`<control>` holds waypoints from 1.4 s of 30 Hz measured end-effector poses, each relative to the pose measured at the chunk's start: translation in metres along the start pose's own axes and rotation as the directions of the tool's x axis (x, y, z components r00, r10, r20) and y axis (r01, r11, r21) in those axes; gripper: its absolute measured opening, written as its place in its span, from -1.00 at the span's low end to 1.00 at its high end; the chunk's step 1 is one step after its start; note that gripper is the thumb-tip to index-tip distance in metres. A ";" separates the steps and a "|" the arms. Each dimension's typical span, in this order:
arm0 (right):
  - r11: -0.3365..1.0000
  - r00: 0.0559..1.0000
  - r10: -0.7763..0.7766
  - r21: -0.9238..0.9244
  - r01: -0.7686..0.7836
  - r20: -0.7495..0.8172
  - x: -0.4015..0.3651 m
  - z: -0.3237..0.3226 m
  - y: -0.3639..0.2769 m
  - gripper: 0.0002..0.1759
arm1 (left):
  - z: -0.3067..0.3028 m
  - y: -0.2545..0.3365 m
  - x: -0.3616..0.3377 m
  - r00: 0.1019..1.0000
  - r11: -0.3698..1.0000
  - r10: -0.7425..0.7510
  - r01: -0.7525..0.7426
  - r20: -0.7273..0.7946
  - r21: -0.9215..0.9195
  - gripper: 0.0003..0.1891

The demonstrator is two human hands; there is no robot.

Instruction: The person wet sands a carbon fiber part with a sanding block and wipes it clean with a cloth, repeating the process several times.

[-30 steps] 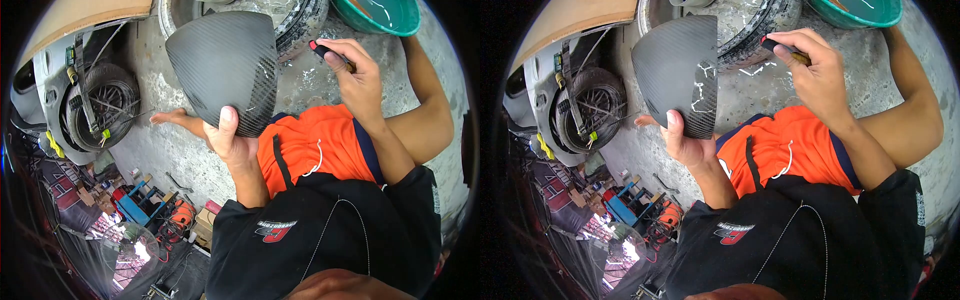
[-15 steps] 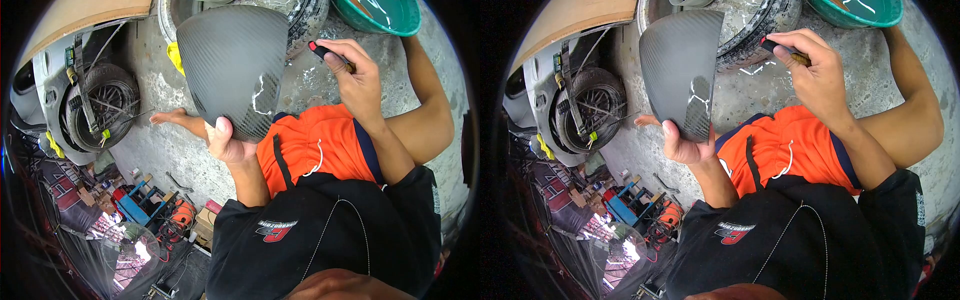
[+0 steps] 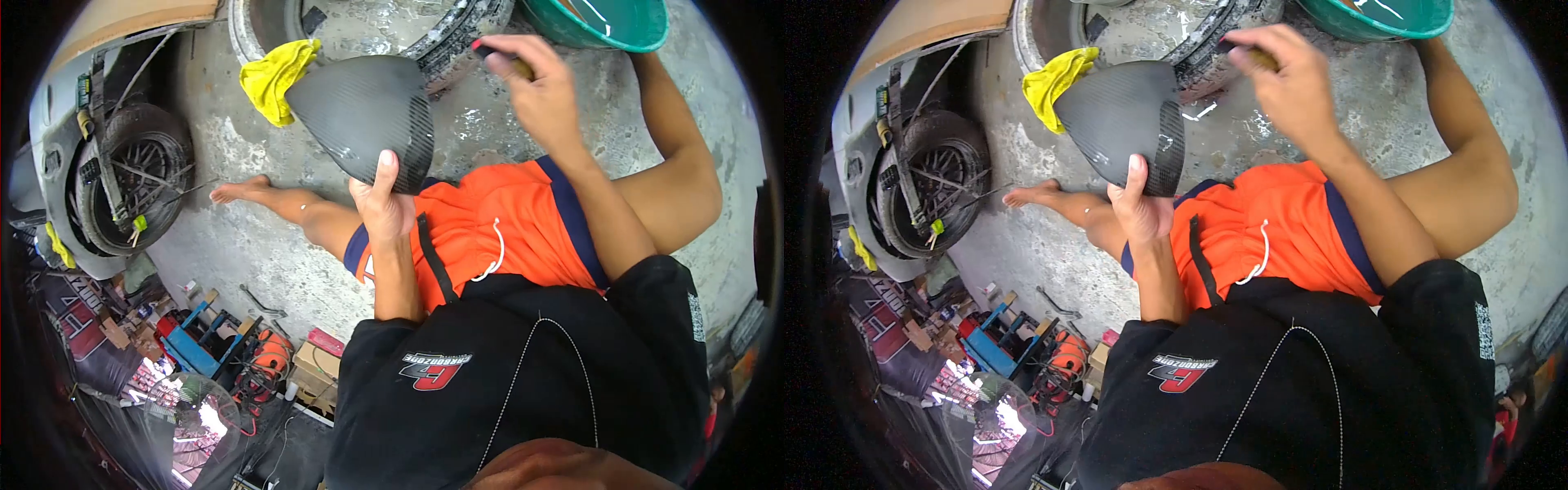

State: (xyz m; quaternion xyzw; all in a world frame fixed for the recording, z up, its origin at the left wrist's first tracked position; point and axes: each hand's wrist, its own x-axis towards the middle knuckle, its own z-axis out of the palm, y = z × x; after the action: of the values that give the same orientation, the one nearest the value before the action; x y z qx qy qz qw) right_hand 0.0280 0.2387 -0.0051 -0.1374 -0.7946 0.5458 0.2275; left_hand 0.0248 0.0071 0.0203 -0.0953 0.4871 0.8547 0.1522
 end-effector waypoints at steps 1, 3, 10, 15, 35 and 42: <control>1.000 1.000 -0.002 -0.015 0.002 0.011 -0.007 0.009 -0.001 -0.78 | -0.003 -0.007 0.001 1.000 0.999 0.019 -0.018 -0.024 0.033 -0.56; 0.996 0.989 -0.042 0.080 0.031 0.142 -0.021 0.027 -0.005 -0.75 | -0.002 -0.016 0.000 0.998 0.993 0.053 -0.047 -0.046 0.108 -0.62; 0.990 0.972 -0.139 0.050 0.132 0.188 -0.051 0.051 -0.013 -0.52 | 0.016 -0.022 -0.001 0.988 0.999 -0.003 -0.005 -0.156 -0.049 -0.77; 0.997 0.975 -0.081 0.022 0.078 0.205 -0.013 0.060 -0.012 -0.66 | -0.001 -0.012 -0.007 0.993 0.962 0.121 -0.121 0.013 0.243 -0.82; 0.726 0.912 0.222 0.565 -0.392 0.346 0.054 0.041 -0.084 -0.62 | -0.024 -0.002 -0.043 0.958 0.956 0.288 -0.287 0.001 0.058 -0.84; 0.427 0.704 0.197 0.587 -0.688 0.682 0.001 0.052 -0.060 -0.67 | -0.009 -0.025 -0.035 0.957 0.957 0.289 -0.289 0.000 -0.023 -0.77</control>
State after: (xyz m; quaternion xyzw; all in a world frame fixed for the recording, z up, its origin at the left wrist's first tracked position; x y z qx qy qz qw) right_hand 0.0022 0.1749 0.0353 -0.0791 -0.4093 0.9012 -0.1181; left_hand 0.0664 0.0058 0.0066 -0.0236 0.4857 0.8734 0.0254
